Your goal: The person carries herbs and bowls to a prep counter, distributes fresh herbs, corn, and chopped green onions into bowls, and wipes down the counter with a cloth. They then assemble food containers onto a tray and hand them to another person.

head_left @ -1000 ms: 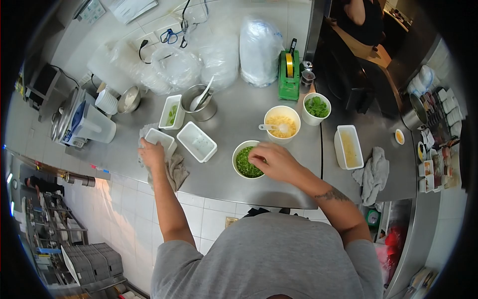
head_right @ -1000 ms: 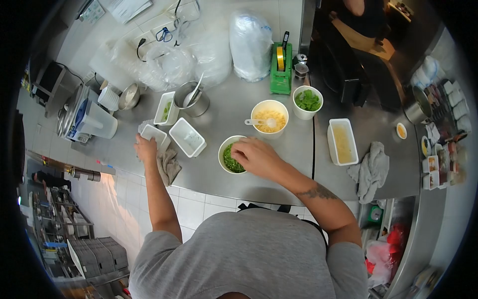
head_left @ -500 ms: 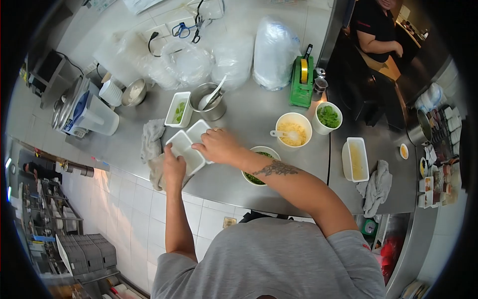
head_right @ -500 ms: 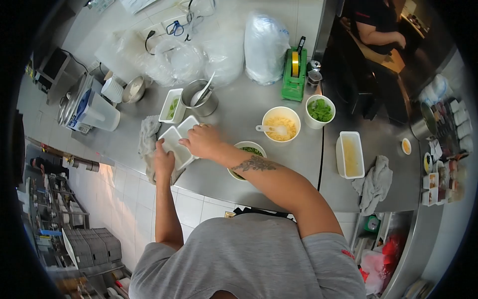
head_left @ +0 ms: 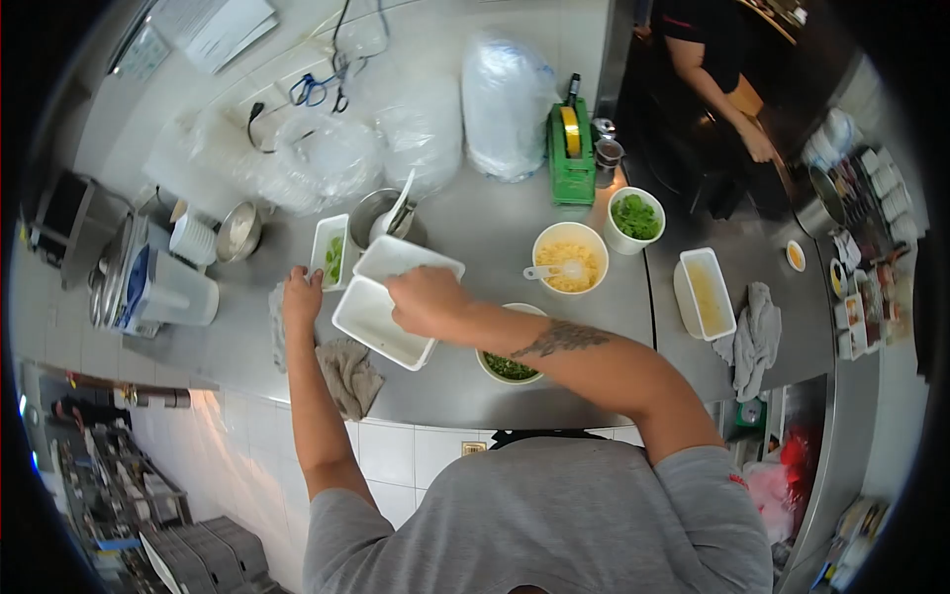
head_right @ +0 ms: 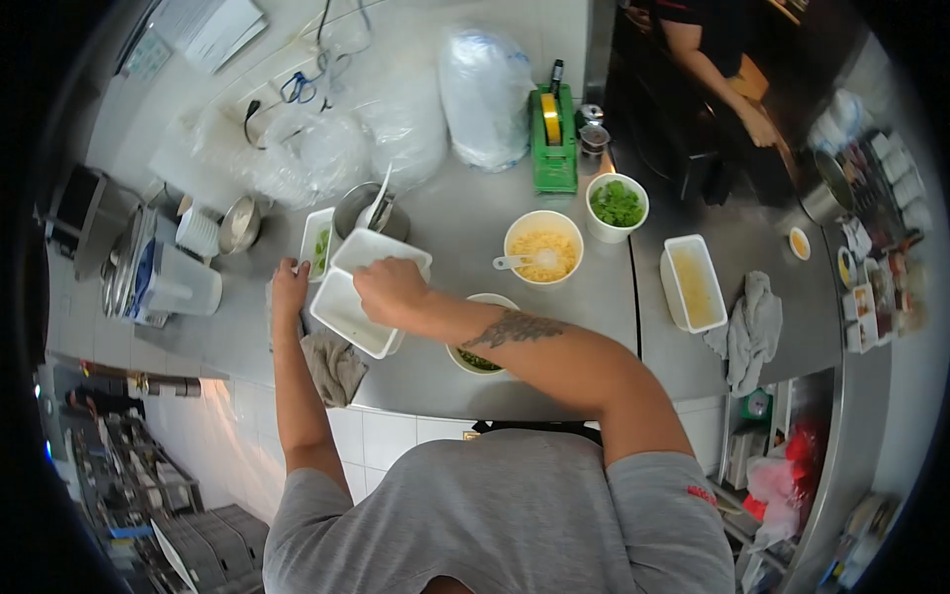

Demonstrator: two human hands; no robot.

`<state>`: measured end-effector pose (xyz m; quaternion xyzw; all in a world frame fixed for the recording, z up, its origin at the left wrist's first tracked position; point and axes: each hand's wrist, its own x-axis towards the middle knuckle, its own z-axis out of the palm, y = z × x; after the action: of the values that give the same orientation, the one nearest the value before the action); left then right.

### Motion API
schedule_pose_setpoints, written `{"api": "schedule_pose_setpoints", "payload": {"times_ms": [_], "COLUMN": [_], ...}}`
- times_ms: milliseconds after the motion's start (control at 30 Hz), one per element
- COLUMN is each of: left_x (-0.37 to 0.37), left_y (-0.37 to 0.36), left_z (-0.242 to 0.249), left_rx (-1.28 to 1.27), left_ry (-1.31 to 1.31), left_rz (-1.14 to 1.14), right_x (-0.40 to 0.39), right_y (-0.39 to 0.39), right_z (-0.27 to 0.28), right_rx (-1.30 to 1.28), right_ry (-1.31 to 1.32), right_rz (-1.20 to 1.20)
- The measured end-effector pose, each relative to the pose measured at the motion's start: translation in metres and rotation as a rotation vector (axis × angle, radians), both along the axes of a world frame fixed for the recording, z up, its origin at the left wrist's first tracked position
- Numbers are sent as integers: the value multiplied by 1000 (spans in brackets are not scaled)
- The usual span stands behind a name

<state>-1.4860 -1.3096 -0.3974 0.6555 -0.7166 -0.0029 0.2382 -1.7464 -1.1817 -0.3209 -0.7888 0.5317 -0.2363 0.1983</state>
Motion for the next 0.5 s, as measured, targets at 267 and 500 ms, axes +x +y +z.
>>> {"api": "schedule_pose_setpoints", "payload": {"times_ms": [267,500], "left_x": [14,15], "left_y": [-32,5], "left_z": [-27,-7], "left_rx": [282,90], "left_ry": [46,42], "left_rz": [29,115], "right_x": [-200,-421], "right_y": [7,54], "right_z": [120,148], "right_rx": [-223,-257], "right_ry": [20,248], "right_rz": [-369,-696]}}
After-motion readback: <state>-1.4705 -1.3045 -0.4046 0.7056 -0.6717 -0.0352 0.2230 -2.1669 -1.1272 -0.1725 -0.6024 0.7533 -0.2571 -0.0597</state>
